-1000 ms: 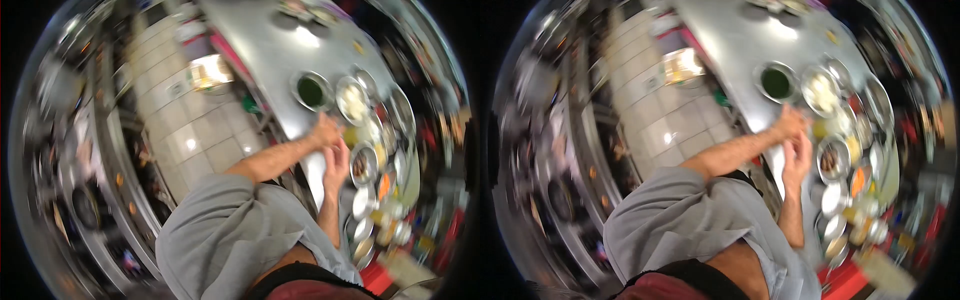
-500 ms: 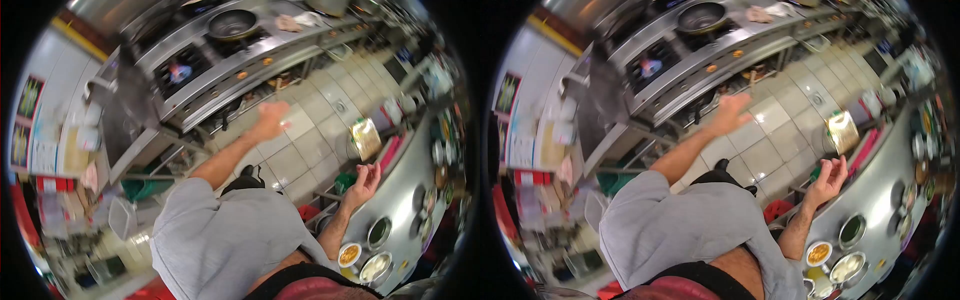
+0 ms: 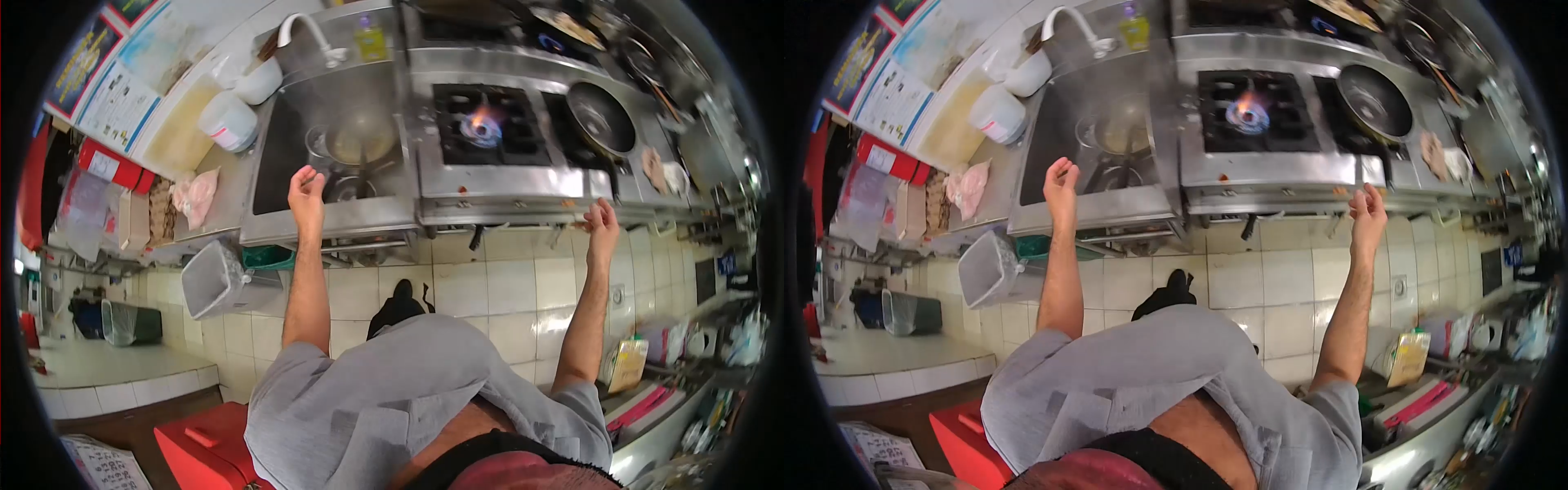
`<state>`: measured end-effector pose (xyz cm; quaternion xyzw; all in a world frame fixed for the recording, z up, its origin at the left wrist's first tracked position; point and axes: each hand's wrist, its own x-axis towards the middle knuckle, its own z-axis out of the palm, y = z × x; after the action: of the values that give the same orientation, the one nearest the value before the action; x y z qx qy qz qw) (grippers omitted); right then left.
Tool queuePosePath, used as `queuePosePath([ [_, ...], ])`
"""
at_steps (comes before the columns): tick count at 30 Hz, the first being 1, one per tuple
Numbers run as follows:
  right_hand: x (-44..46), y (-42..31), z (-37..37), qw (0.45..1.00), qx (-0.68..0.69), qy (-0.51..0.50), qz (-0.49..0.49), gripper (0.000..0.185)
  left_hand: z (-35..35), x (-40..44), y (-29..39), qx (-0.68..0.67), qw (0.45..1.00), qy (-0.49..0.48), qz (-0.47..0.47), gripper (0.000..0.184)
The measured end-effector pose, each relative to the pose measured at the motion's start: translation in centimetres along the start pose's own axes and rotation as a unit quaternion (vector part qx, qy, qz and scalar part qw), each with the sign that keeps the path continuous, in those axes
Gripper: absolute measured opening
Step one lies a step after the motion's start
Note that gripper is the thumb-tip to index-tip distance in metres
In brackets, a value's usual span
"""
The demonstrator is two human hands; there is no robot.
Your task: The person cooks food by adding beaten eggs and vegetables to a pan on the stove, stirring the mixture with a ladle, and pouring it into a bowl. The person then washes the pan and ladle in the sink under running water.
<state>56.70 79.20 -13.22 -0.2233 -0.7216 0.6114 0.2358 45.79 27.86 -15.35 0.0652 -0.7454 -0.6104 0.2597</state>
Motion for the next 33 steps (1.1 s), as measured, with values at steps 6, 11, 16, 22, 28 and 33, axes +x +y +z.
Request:
queuePosePath([
  [6,-6.1,-8.5,15.7,0.971,0.135,-0.189,-0.051,0.032,1.6,8.1,-6.5,0.248,0.95,-0.158,-0.103,0.049],
  [11,-13.7,-5.1,27.9,0.833,0.025,-0.549,-0.067,0.051,10.1,8.1,-18.7,0.278,0.856,-0.379,-0.215,0.051],
  [16,-12.6,1.0,36.7,0.871,0.028,-0.422,0.252,0.078,10.2,9.0,-16.6,0.121,0.874,-0.392,-0.261,0.044],
  [22,-10.7,2.1,43.9,0.707,0.374,-0.309,0.515,0.036,7.5,20.7,-15.7,0.276,0.818,-0.502,-0.056,0.031],
  [28,-8.6,5.1,49.7,0.689,0.314,-0.322,0.569,0.016,15.9,32.5,-13.1,0.374,0.81,-0.35,0.284,0.051],
  [33,-12.6,-2.0,47.2,0.841,-0.018,-0.388,0.376,0.072,22.2,41.2,-14.1,0.492,0.747,-0.186,0.407,0.037],
])
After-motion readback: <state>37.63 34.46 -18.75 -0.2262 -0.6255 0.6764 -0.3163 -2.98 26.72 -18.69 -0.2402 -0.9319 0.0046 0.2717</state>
